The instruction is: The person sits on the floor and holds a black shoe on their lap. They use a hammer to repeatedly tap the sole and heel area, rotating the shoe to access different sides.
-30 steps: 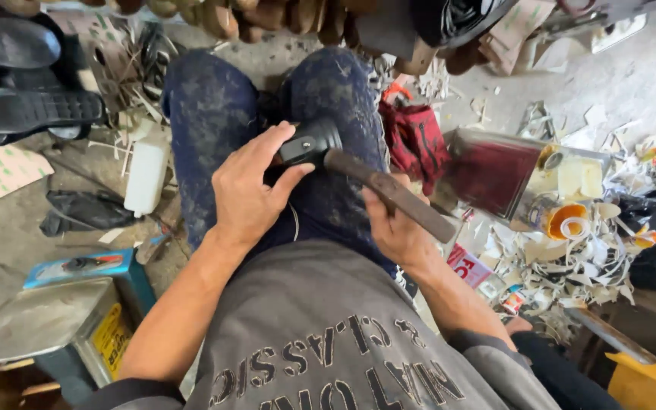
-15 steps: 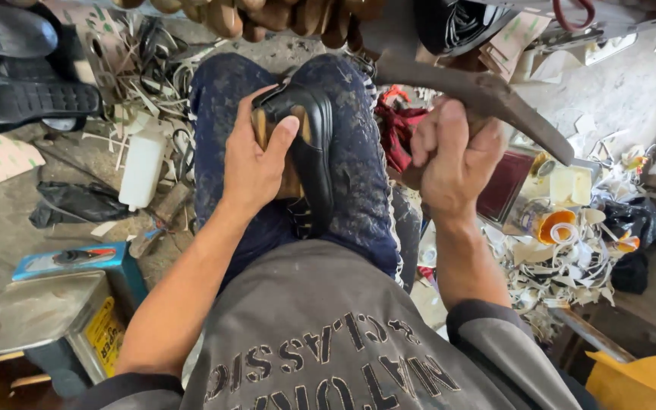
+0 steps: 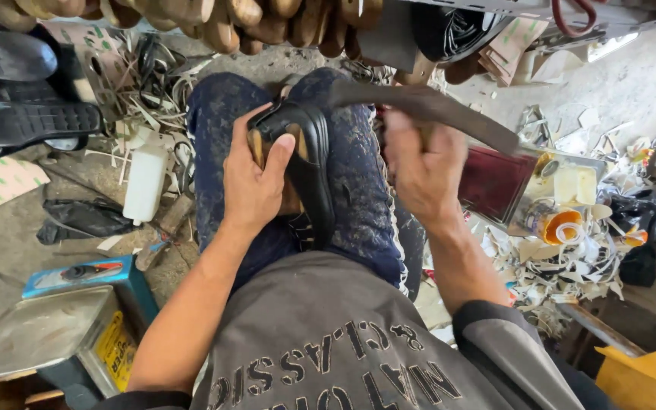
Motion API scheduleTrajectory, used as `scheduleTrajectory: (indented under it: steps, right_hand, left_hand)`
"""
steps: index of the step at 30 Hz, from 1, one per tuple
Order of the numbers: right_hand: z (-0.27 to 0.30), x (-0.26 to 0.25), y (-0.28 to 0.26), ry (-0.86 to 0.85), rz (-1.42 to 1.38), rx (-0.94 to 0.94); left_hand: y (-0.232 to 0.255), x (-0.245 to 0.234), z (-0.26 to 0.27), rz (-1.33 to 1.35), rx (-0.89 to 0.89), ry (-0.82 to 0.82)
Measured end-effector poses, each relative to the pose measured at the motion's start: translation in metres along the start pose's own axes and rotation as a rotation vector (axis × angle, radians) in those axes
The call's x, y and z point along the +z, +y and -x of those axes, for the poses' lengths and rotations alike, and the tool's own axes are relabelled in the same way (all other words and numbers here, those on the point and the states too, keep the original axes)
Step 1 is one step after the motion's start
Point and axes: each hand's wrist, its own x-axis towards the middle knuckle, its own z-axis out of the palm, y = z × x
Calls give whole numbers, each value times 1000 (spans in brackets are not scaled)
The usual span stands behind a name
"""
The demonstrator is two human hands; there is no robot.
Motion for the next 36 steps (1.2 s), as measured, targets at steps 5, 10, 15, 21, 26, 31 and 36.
scheduleTrajectory:
  steps: [5, 10, 15, 21, 26, 31, 36]
  right_hand:
    - [41, 20, 33, 114, 62, -7]
    - [79, 23, 56, 403, -295, -62]
    - [83, 26, 47, 132, -8, 10]
    - [113, 41, 51, 48, -49, 150]
    - [87, -4, 59, 224, -238, 64]
    - [79, -25, 54, 256, -308, 12]
    - [83, -16, 47, 156, -265, 37]
  left_hand:
    - [0, 0, -2, 6, 3, 19]
    - [-2, 2, 9, -15, -30, 36]
    - [-5, 4, 0, -49, -33, 37]
    - [-33, 1, -6, 76, 44, 50]
    - [-27, -28, 0, 666, 372, 78]
    - [-5, -50, 24, 648, 439, 51]
    - [-29, -31, 33, 90, 260, 354]
